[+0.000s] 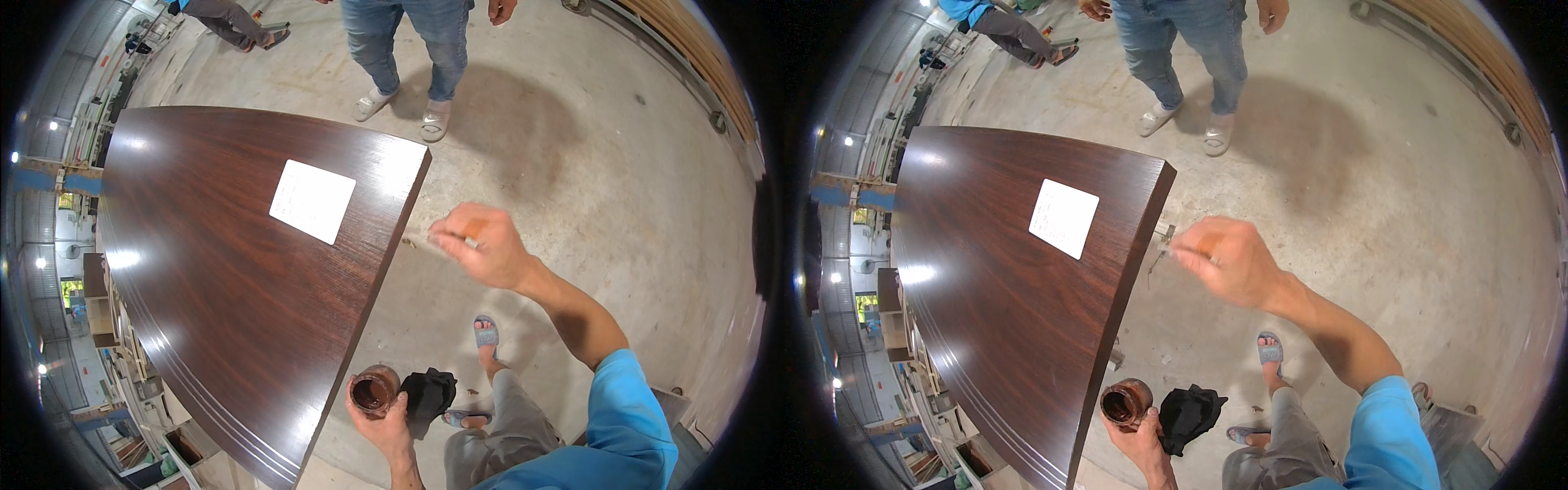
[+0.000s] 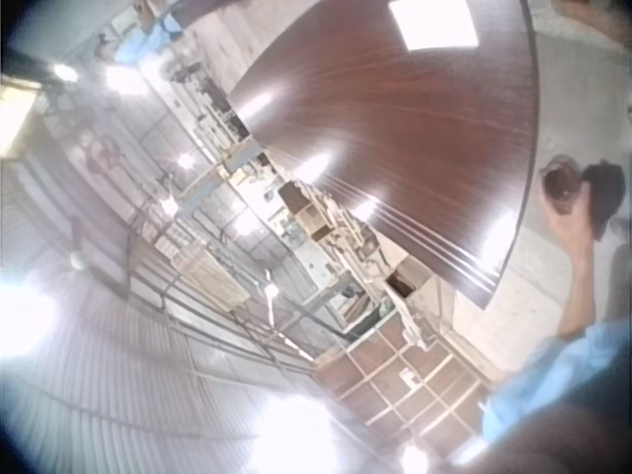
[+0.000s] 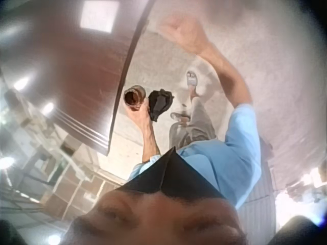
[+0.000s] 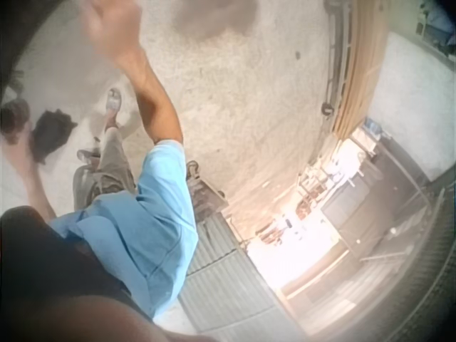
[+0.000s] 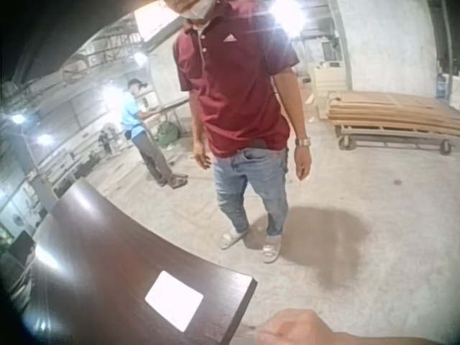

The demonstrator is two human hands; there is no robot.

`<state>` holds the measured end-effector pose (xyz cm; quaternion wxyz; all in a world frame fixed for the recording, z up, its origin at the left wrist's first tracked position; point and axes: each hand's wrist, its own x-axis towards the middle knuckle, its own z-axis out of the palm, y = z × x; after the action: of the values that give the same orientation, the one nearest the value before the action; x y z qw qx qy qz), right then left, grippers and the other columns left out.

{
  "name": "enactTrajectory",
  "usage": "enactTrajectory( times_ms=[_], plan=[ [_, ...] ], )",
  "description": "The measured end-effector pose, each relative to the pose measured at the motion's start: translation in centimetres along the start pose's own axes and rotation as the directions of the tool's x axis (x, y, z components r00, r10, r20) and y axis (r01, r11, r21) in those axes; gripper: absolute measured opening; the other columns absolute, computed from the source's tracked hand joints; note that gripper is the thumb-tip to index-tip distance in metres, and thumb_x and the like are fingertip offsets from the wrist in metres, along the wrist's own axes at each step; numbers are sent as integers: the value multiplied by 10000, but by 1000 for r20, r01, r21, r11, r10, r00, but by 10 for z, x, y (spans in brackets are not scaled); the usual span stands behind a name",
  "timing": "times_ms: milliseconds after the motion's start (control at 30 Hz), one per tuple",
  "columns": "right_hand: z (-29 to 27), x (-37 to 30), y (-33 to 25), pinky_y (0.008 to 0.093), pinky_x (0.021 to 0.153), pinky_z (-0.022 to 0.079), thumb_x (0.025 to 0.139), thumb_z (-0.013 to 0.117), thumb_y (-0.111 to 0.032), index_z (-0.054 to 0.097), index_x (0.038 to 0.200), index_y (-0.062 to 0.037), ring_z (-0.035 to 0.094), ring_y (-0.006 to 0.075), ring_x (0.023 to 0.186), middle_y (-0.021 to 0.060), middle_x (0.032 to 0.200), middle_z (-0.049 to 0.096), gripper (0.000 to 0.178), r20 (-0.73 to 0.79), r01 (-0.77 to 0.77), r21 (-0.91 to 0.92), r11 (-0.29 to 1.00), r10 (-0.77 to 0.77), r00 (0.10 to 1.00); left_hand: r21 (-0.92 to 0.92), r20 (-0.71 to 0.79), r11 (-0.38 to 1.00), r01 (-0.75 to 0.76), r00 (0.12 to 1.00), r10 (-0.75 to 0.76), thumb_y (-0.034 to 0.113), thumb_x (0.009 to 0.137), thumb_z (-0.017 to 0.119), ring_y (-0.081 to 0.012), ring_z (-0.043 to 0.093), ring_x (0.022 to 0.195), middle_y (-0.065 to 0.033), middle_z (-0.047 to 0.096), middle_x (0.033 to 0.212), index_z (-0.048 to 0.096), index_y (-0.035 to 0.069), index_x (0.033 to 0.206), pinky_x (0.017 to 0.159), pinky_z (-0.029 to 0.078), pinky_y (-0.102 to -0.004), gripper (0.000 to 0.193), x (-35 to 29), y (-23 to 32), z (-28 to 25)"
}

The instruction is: The person applies a dark finish to a large wooden tabletop using a small brush and a container of finish. They repeatedly dip the brush and spread the finish along the surface, focusing on edges and inlaid lines. Another person wipes the surface with a cloth while the camera wearer continues applying finish.

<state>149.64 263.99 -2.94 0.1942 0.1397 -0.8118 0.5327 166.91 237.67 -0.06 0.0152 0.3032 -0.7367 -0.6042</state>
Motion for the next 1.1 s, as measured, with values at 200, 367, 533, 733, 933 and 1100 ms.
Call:
enactTrajectory(
  times_ms=[200,367,533,733,933,1100],
  plan=[
    [27,-14,-8,370,705,554,923,687,-164,750,958,-38,699,272,793,124,887,728,145,-40,-356,35,934,357,933,-10,-6,998,-55,998,55,-128,670,761,-259,523,1271,-146,483,1370,400,-24,1449,1089,460,-382,864,-4,5,0],
    [43,-43,-42,330,667,551,929,680,-133,741,977,-18,695,194,737,98,842,740,138,176,43,135,990,-66,982,-24,-11,997,-72,997,72,-127,671,779,-252,525,1263,-145,484,1370,407,-20,1449,1082,468,-382,869,-10,19,0],
    [36,-41,-37,355,660,562,902,706,-112,741,1011,-37,695,258,719,103,828,737,137,93,-502,205,840,494,865,-75,-62,997,-36,998,31,-111,675,803,-249,540,1247,-145,490,1362,410,-17,1450,1065,486,-377,874,-17,44,-6],
    [92,-56,-65,371,695,552,899,704,-102,735,1021,-48,698,278,772,124,876,734,137,200,-17,174,985,-19,980,-118,-97,984,-133,988,122,-99,679,816,-245,554,1240,-139,516,1338,425,-13,1440,1063,492,-363,860,-25,43,-22],
    [81,-61,-79,372,765,547,917,681,-116,715,1027,-83,691,286,885,129,1036,716,120,203,-287,192,939,248,947,75,-147,994,-77,985,87,-67,651,864,-239,561,1235,-138,531,1335,429,1,1447,1045,502,-355,910,-32,33,-63],
    [94,-100,-114,328,875,497,974,660,-223,690,1070,-68,626,179,997,89,1117,680,184,591,-572,552,607,199,782,-97,-100,990,-102,991,93,-91,693,841,-231,605,1183,-142,567,1315,417,5,1454,1012,525,-344,876,-54,26,-83]
  ],
)
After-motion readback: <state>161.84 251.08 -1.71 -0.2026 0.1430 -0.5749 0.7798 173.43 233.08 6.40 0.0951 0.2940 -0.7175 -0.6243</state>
